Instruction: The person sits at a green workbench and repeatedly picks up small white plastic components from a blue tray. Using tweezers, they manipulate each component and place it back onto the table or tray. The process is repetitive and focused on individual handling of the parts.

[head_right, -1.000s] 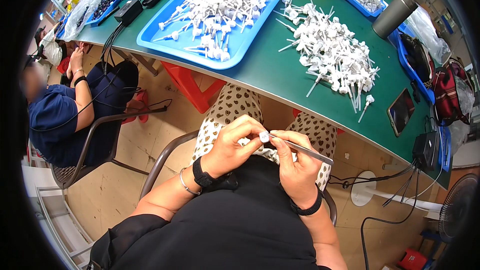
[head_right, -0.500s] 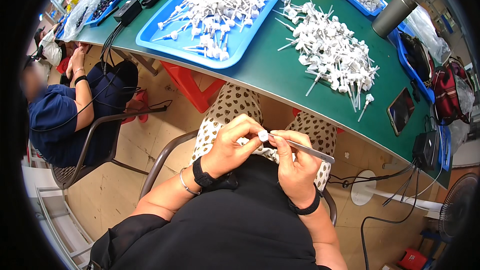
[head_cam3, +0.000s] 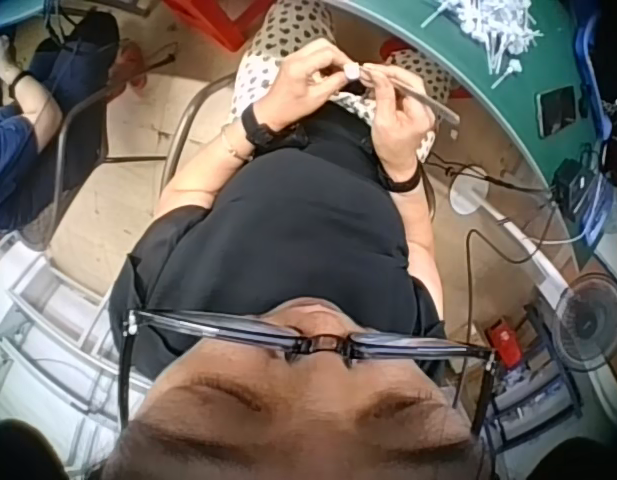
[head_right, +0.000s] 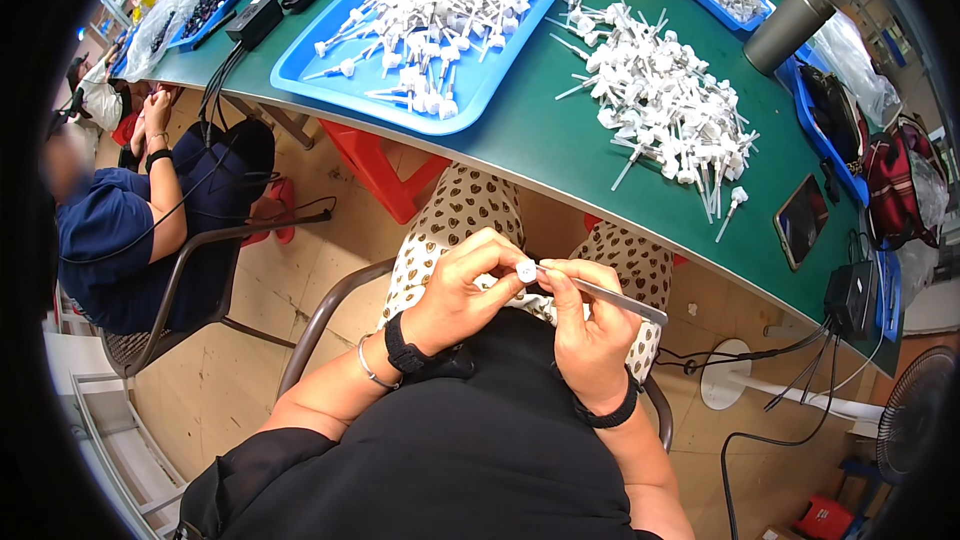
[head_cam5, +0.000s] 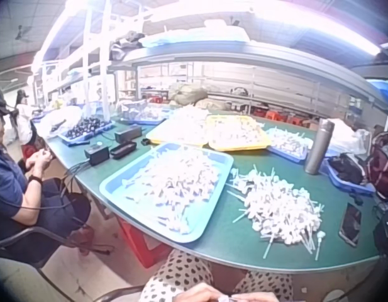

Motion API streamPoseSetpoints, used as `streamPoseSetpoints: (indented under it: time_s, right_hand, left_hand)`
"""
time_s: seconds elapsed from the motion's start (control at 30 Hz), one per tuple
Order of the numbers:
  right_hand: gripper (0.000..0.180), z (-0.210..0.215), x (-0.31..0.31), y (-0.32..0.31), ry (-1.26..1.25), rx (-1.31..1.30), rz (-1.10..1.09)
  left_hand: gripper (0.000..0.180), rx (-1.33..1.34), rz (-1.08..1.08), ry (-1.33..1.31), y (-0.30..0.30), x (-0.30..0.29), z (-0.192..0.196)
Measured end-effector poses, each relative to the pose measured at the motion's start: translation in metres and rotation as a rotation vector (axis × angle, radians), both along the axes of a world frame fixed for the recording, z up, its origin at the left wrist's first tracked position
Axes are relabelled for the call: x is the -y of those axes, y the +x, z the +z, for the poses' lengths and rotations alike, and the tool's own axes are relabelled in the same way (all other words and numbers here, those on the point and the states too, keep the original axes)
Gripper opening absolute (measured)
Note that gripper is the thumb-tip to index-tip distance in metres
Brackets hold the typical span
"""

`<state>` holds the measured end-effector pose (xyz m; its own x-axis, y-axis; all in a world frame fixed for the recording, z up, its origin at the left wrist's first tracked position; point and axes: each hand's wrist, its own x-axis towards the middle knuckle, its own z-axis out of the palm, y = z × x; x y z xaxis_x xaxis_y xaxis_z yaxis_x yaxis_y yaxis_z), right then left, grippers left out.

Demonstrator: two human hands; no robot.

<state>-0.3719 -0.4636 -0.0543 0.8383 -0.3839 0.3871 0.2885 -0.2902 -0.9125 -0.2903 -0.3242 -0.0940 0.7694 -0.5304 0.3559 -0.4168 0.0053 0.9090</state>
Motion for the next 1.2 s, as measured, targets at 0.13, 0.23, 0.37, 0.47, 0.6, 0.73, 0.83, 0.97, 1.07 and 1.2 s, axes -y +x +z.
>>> streamPoseSetpoints:
  time_s: [0.13,0.23,0.37,0.47,0.6,0.73,0.83,0.97,1.07,1.2]
  right_hand:
    - [0.008,-0.001,0.003,-0.001,-0.121,-0.059,-0.001]
    - [0.009,0.003,0.007,-0.001,-0.179,-0.108,0.017]
    - [0.011,0.007,0.009,-0.002,-0.131,-0.124,0.035]
    - [0.012,0.007,0.007,-0.006,-0.077,-0.081,-0.021]
    - [0.013,0.006,0.006,-0.003,-0.128,0.007,-0.003]
    - [0.011,0.008,0.006,0.0,-0.242,0.032,0.018]
    - [0.01,0.009,0.006,0.001,-0.281,0.03,0.024]
    - [0.01,0.006,0.005,0.0,-0.232,0.012,0.009]
    - [0.01,0.003,0.004,0.0,-0.149,0.016,0.0]
    - [0.009,0.003,0.006,0.0,-0.208,0.003,0.015]
  left_hand:
    - [0.01,0.028,0.006,0.011,0.0,0.0,-0.004]
    - [0.01,0.054,-0.007,0.016,0.0,0.0,-0.002]
    - [0.011,0.05,-0.027,-0.001,0.003,-0.001,-0.001]
    - [0.012,-0.03,-0.033,-0.052,0.004,-0.001,-0.003]
    - [0.012,-0.056,-0.046,-0.053,0.003,-0.001,-0.001]
    - [0.012,-0.025,-0.037,-0.024,0.002,0.0,-0.001]
    - [0.012,-0.005,-0.037,-0.02,0.003,-0.001,0.0]
    - [0.012,-0.008,-0.031,-0.027,0.003,-0.001,-0.001]
    - [0.012,-0.014,-0.034,-0.03,0.003,-0.001,0.0]
    - [0.011,-0.016,-0.024,-0.022,0.002,0.0,0.0]
